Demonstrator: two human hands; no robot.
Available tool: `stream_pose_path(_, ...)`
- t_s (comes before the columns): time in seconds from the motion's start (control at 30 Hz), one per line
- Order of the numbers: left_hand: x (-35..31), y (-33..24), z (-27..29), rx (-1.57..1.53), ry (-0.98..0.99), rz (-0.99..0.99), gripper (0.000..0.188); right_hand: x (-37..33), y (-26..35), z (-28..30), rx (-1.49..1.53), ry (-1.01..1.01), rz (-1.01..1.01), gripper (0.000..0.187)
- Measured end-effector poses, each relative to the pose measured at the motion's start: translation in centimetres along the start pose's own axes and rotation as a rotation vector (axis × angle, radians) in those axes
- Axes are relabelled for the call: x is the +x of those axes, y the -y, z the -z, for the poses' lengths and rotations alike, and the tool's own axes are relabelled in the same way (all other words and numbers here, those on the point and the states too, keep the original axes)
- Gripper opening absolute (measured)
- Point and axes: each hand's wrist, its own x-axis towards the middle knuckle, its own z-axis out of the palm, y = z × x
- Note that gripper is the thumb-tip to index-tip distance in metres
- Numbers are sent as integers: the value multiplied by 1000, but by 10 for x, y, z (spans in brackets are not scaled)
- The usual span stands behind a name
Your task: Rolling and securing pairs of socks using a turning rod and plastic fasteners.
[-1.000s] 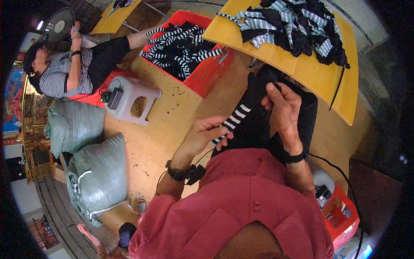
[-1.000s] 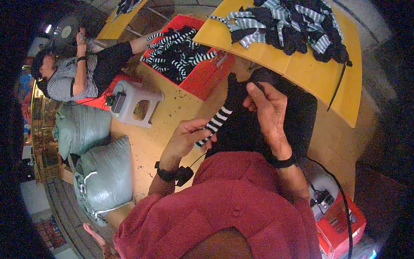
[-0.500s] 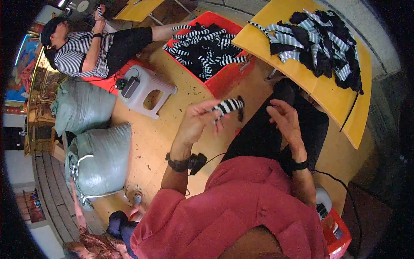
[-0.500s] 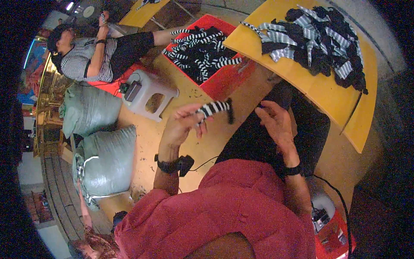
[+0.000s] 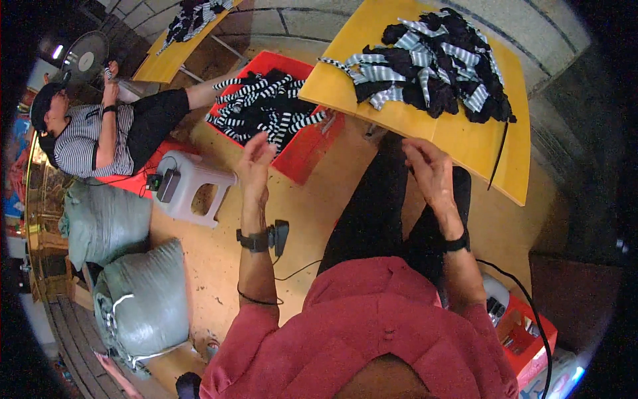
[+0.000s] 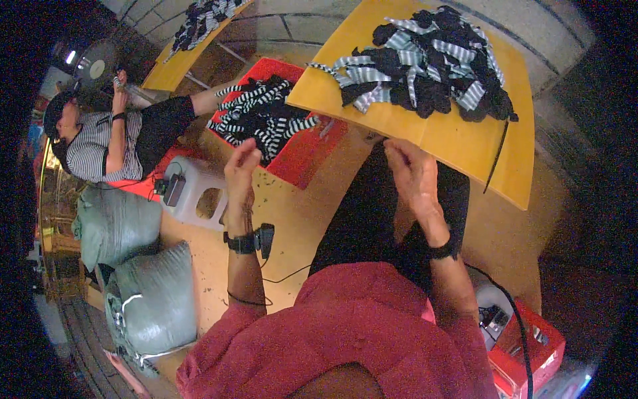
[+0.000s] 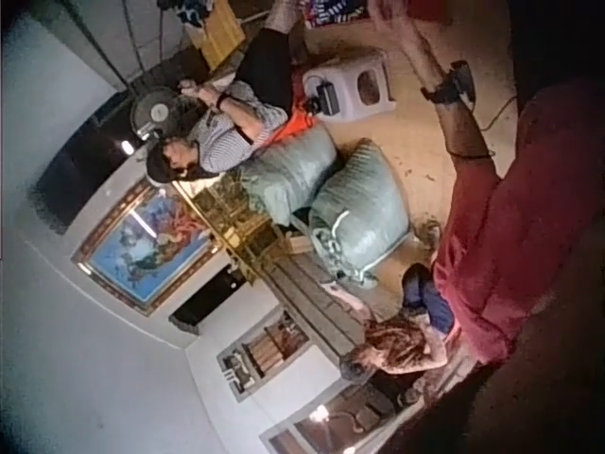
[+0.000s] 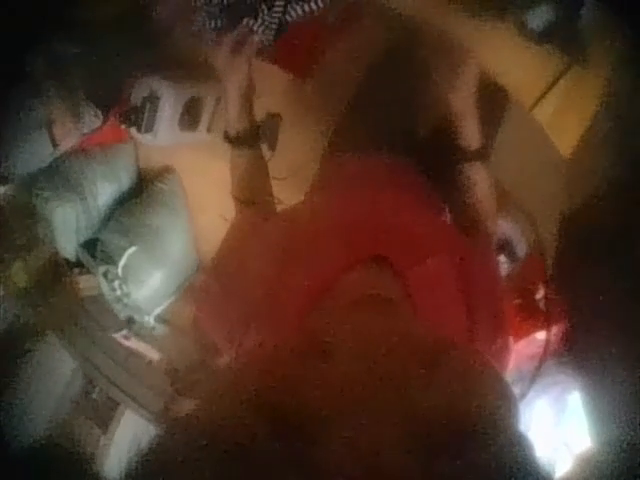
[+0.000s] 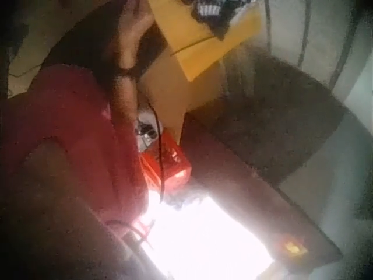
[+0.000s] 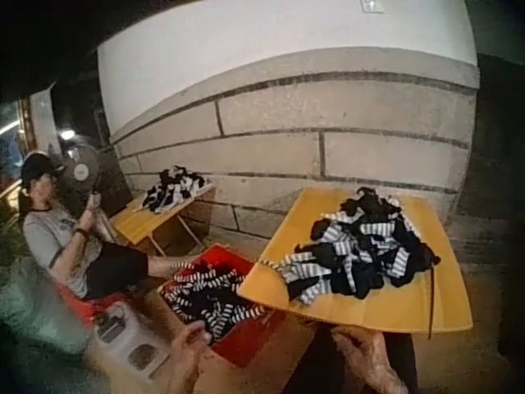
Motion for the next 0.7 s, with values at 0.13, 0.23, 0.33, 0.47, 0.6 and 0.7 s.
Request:
stream_pose_path(0.13, -35, -6, -21, -90, 207, 91, 21, 34, 13, -9, -151, -75, 274, 14)
stream_pose_path(0.23, -56, -15, -42, -150, 371, 130, 18, 62, 21, -26, -324, -138, 474, 14)
stream_pose_path(0.33, -73, -24, -61, -227, 498, 137, 17, 81, 26, -40, -474, -164, 504, 20)
stream_pose_path(0.47, -86, -33, -80, -274, 636, 220, 19, 104, 10, -45, -724, -112, 344, 23)
stream_pose_path(0.6, -96, -28, -85, -312, 674, 293, 20, 106, -5, -49, -650, -128, 307, 17)
stream_pose_path(0.7, -95, -26, -89, -262, 673, 289, 22, 97, 5, -36, -485, -207, 347, 15)
